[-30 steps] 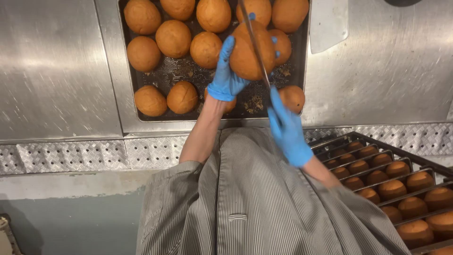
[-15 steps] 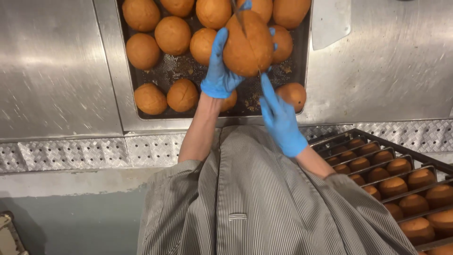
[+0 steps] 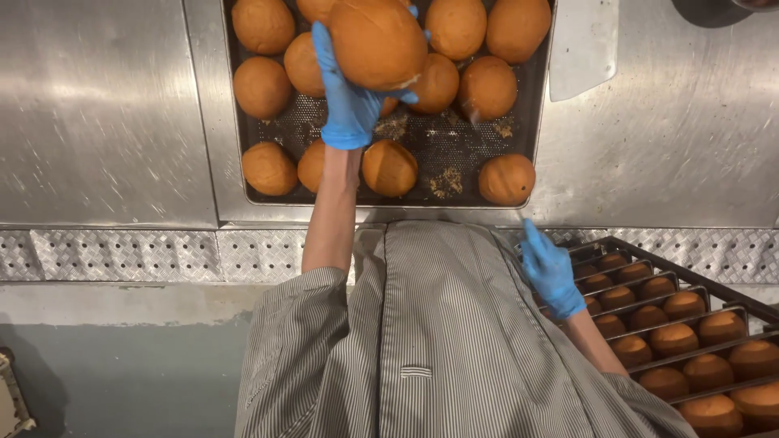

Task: Cutting a cross pattern into the tops of baked buns using a knife on a commercial baking tray.

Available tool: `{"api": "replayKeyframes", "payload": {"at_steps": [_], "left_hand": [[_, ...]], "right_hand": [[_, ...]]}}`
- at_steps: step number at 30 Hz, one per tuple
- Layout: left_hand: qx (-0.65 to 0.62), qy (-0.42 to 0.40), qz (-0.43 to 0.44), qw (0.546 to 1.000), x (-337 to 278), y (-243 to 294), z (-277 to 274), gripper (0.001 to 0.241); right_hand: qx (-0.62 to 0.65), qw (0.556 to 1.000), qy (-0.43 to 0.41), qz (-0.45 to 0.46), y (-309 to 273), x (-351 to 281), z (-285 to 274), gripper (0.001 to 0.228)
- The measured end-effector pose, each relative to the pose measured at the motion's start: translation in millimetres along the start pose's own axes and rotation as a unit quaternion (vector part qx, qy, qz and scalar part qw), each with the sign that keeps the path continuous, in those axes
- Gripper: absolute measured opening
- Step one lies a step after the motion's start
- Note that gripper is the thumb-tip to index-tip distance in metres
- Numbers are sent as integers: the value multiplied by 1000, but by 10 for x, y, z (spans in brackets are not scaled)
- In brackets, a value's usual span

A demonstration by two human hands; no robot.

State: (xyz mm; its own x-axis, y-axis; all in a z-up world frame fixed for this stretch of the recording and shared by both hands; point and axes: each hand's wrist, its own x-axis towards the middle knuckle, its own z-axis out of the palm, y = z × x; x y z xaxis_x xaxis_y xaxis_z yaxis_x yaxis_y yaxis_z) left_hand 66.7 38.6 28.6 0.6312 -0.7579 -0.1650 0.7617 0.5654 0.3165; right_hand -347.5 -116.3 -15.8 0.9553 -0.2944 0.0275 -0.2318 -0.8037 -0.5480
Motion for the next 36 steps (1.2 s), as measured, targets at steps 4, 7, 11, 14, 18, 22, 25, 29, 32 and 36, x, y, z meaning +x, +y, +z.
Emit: {"api": "replayKeyframes", "payload": {"at_steps": [4,7,11,14,18,22,25,29,32,36], "left_hand": [[-84,-32,-36,995,-68,-184,-1,80],[-80,-69,-48,993,-67,-384,105,61],[-87,-107,-19,990,-75,-515,176,53],[-69,-128,-8,989,-70,-533,204,54],[-86,-93,12,992,-68,-458,137,61],[-107,-8,-24,994,-95,-506,121,71],[-142,-13,-19,990,-153,-729,132,61],[-88,-39,16,995,-92,-394,118,51],[-89,-54,53,993,-146,-347,145,56],[-134,-72,-10,988,-189,-587,172,61]], "right_hand": [[186,977,62,88,-824,759,-425,69],[230,964,130,42,-952,1060,-216,60],[271,956,110,16,-1388,1449,-328,60],[262,961,84,32,-1483,1564,-328,63],[242,968,73,3,-1335,1280,-127,62],[234,970,67,-8,-1235,1179,-27,64],[221,972,75,27,-1607,1753,-471,61],[203,978,49,-17,-1468,1466,-244,65],[190,981,40,-3,-1361,1242,-114,59],[211,976,57,-3,-1540,1629,-350,59]]}}
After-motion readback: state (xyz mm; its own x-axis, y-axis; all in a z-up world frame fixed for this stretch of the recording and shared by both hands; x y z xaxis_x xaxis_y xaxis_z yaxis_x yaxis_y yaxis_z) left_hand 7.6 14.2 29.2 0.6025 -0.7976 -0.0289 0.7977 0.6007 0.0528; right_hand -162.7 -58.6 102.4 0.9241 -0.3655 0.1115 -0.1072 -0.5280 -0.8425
